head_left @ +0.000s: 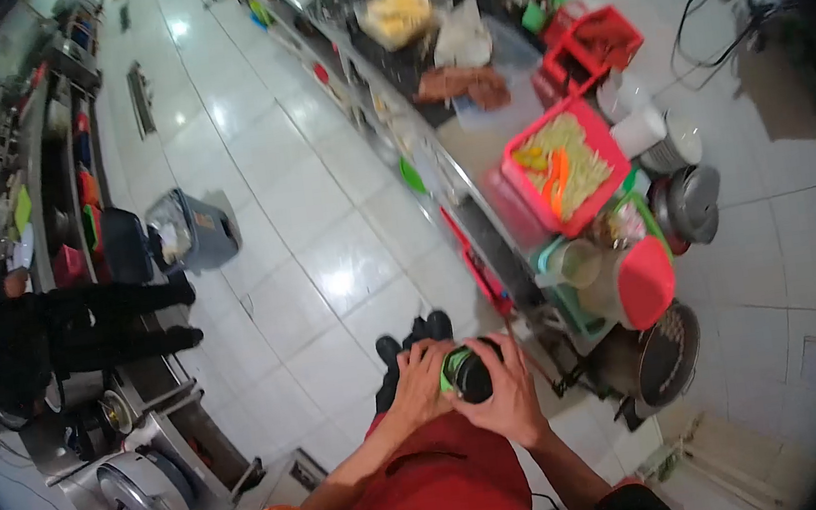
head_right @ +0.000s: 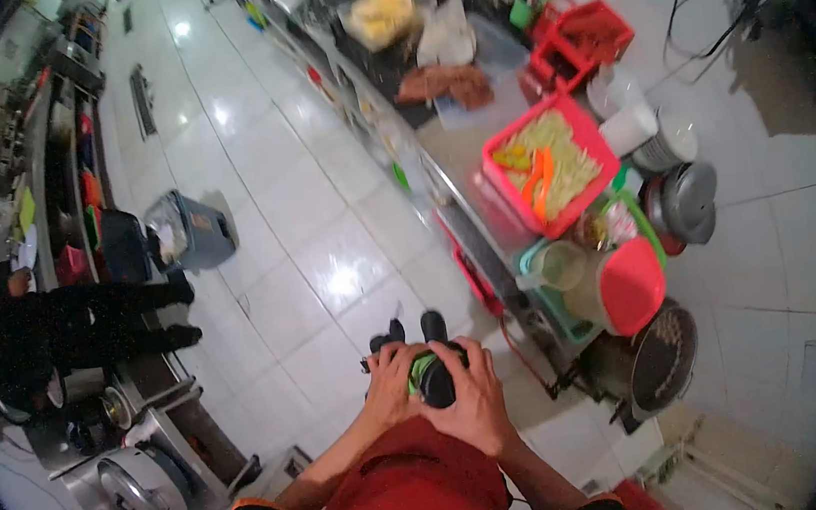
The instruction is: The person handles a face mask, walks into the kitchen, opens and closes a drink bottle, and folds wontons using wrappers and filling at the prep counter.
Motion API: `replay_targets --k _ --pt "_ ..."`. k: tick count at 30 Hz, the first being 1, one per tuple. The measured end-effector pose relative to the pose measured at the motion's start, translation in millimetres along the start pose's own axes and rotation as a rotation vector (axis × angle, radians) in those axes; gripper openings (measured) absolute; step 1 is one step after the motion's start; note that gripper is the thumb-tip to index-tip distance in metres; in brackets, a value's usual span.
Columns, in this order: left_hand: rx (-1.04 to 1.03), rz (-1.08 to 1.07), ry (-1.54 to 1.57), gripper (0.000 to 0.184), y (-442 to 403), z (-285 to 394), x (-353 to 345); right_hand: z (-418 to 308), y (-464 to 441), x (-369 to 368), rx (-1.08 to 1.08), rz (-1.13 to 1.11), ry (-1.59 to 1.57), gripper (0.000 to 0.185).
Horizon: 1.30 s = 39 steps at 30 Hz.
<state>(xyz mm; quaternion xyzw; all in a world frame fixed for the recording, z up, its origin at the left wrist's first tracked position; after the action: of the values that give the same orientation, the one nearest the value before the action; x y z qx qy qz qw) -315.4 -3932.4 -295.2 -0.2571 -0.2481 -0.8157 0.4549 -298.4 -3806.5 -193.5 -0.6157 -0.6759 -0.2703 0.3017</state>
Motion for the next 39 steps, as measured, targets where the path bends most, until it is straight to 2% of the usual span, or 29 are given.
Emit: replay_targets --k 1,4,7,11,18,22,24,26,27,28,29,30,31,33,34,36,37,38,39 --pt "-0.044 0.074 0.014 0.072 2.8 17.1 21.4 -22.5 -4.4 18.4 0.056 0.013 0.004 0.075" --pt "-0.163 0.190 0.046 0.078 9.4 56.1 70.8 -85.2 -13.7 71.4 0.193 0.054 0.067 0.072" --pt "-0.286 0.278 0.035 0.083 16.4 91.2 109.6 -140.5 -12.8 112.9 0.456 0.115 0.165 0.068" --pt "-0.389 0.366 0.104 0.086 34.9 145.1 160.3 -188.8 -12.2 147.6 0.623 0.116 0.191 0.069" --pt "-0.418 0.452 0.127 0.091 56.4 161.3 186.9 -242.0 -7.3 171.0 0.852 0.072 0.184 0.069" --pt "-0.423 0.453 0.213 0.092 64.6 160.8 199.5 -259.7 -5.4 174.9 0.862 -0.009 0.159 0.068" --pt "-0.413 0.404 0.194 0.097 65.2 153.3 201.8 -269.9 -5.2 176.7 0.943 -0.068 0.129 0.067" --pt "-0.437 -0.100 0.679 0.106 65.0 151.0 197.0 -282.9 -4.6 179.4 1.022 -0.131 0.095 0.066" --pt "-0.303 -0.186 0.669 0.118 73.2 153.8 194.4 -292.1 1.0 174.3 1.124 -0.310 0.007 0.064" --pt "-0.291 -0.241 0.632 0.117 79.6 158.9 193.4 -300.2 8.6 170.6 1.218 -0.491 -0.083 0.063" --pt "-0.311 -0.329 0.613 0.116 84.1 166.3 190.2 -308.6 11.9 174.6 1.288 -0.567 -0.209 0.060" --pt "-0.375 -0.401 0.590 0.116 89.0 174.9 188.2 -314.5 10.8 179.2 1.291 -0.572 -0.207 0.060" --pt "-0.438 -0.465 0.570 0.115 91.2 182.6 186.2 -321.5 17.1 179.9 1.317 -0.705 -0.261 0.061" --pt "-0.552 -0.557 0.522 0.113 93.2 195.4 179.9 -323.3 31.0 175.4 1.282 -1.027 -0.280 0.058" --pt "-0.577 -0.611 0.489 0.112 95.2 198.5 176.3 -327.0 31.3 178.7 1.283 -1.032 -0.285 0.058" --pt "-0.589 -0.665 0.420 0.110 94.2 195.0 166.3 -340.8 42.7 193.4 1.515 -1.052 -0.386 0.052" --pt "-0.940 -0.549 0.456 0.110 103.5 233.1 192.8 -338.7 46.4 192.3 1.566 -1.248 -0.496 0.045" --pt "-1.041 -0.504 0.485 0.110 108.0 242.3 201.4 -334.3 39.2 188.0 1.575 -1.255 -0.487 0.045" --pt "-0.976 -0.467 0.495 0.110 107.8 239.6 202.7 -331.3 34.1 191.1 1.600 -1.283 -0.643 0.042"
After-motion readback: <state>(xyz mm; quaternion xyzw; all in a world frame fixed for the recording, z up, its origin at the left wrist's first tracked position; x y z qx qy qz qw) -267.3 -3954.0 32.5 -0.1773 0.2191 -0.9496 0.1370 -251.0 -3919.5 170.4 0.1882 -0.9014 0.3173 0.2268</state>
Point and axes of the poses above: each hand's wrist, its own y-axis away from the middle knuckle, its own x-axis out of the back of the hand, z = x × y, the point moved 8 cm from there along -y, towards the middle knuckle, and after that the axes turned 15 degrees about x, right-handed, at the moved point
